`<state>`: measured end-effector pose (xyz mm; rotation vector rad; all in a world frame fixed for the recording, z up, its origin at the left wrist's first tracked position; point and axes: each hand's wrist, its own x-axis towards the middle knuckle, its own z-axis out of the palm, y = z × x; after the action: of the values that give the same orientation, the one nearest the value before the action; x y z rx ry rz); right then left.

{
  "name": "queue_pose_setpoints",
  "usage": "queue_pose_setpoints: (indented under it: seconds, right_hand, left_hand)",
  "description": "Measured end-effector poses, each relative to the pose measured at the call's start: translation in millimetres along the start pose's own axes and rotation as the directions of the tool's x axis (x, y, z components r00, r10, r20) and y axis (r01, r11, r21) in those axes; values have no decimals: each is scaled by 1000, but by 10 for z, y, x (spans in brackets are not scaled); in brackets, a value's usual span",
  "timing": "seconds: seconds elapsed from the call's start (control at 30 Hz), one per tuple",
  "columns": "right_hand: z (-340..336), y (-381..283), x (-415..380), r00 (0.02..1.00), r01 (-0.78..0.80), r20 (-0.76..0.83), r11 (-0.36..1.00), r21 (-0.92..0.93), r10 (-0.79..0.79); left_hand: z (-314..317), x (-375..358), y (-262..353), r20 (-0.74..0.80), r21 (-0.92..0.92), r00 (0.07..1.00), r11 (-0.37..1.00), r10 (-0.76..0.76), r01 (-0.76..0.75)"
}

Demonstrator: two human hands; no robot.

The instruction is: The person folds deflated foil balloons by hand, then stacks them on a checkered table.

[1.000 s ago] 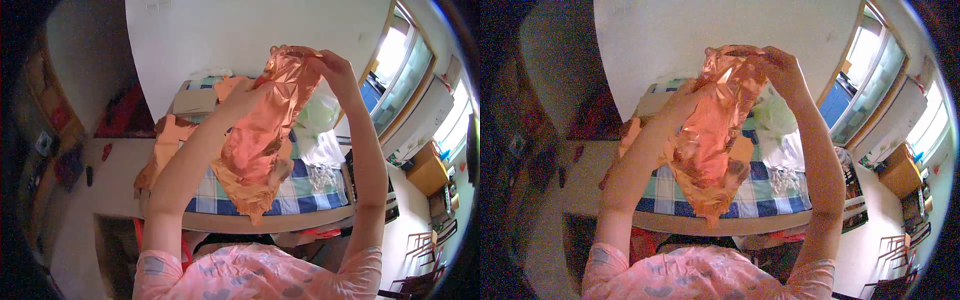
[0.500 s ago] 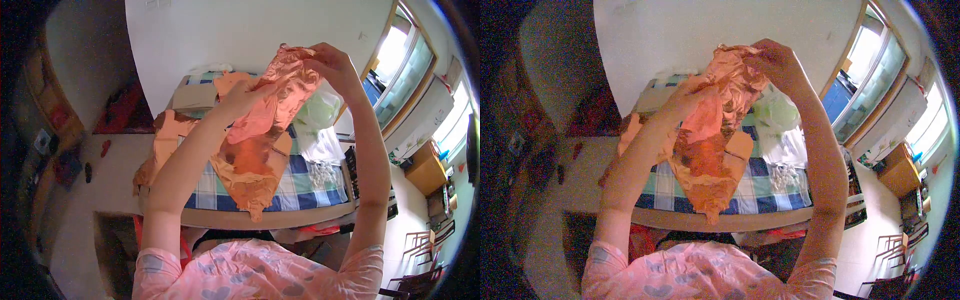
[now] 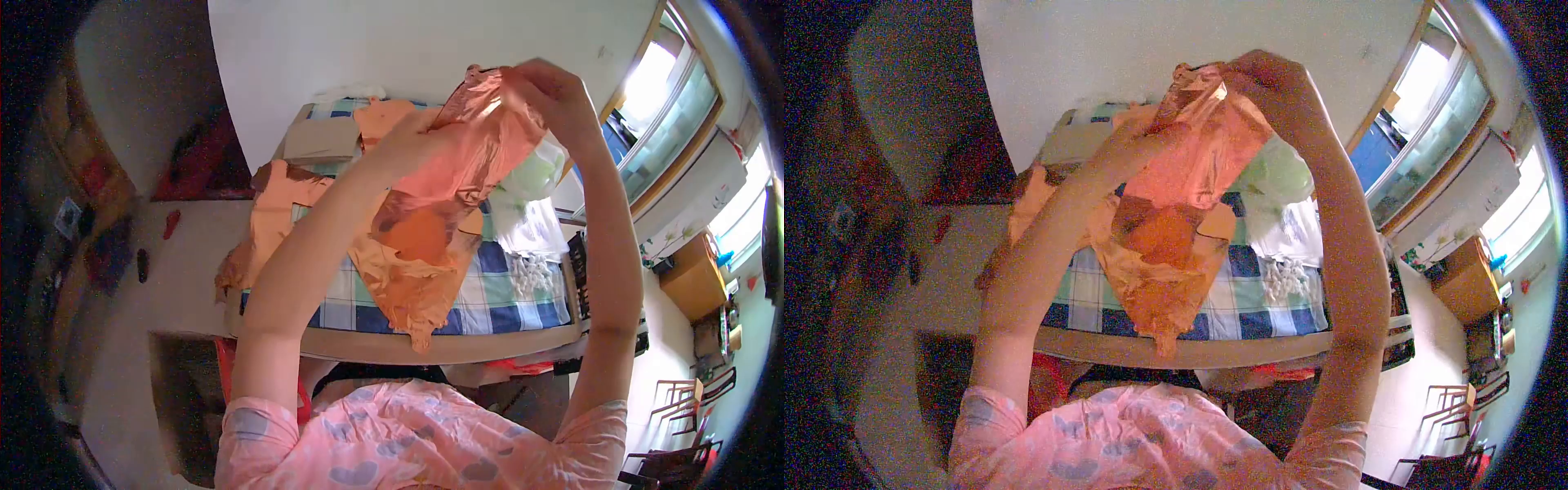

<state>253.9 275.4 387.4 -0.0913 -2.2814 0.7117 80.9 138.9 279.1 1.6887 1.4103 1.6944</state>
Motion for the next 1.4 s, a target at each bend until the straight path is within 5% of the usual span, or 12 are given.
queue_pose_setpoints:
  seconds: [0.17, 0.2, 0.37, 0.43, 0.53, 0.63, 0.7, 0.8, 0.93, 1.0, 1.13, 1.4]
  right_hand:
    - [-46, 230, -550, 986, -156, -44, 983, 95, 161]
    - [34, 716, -819, 983, 28, 181, 997, -75, -14]
    - [954, 1059, -1549, 851, -221, 484, 975, -17, 201]
    - [1059, 1357, -1573, 641, -323, 675, 926, -193, 365]
    - [1289, 1659, -1528, 828, -271, 487, 959, -83, 276]
    - [1454, 1550, -1290, 837, -515, 148, 850, -109, 527]
    - [1534, 1605, -1200, 975, -224, -36, 955, -193, 221]
    - [1750, 2138, -1108, 978, 46, -174, 932, -360, -116]
    - [2018, 2785, -1331, 990, 53, -81, 833, -550, -116]
    - [1973, 2429, -1382, 993, -78, 26, 793, -604, 117]
    - [2189, 2441, -1829, 973, -223, -99, 735, -640, 209]
    - [2052, 1500, -2684, 927, -250, 114, 813, -527, 358]
  left_hand:
    - [-64, -7, 70, -131, 123, 965, 963, -226, 242]
    - [-88, -17, 71, -124, 101, 971, 971, -203, 215]
    - [-48, -70, 56, -50, -94, 989, 986, -142, 137]
    - [-77, -25, -65, -8, -46, 998, 997, -66, 65]
    - [-140, -35, -66, -4, 78, 1000, 997, 28, -28]
    - [-89, -203, 94, 73, -159, 971, 958, -228, 237]
    - [-115, -453, 317, 181, 205, 958, 961, -221, 183]
    - [71, -998, -195, 193, 346, 953, 893, 232, -288]
    - [333, -1812, -938, 165, 641, 980, 742, 116, -195]
    - [504, -2058, -1296, 112, 712, 989, 686, 102, -151]
    - [673, -2298, -1839, 120, 705, 992, 701, 30, -107]
    - [707, -2396, -1961, 135, 733, 990, 675, -29, -80]
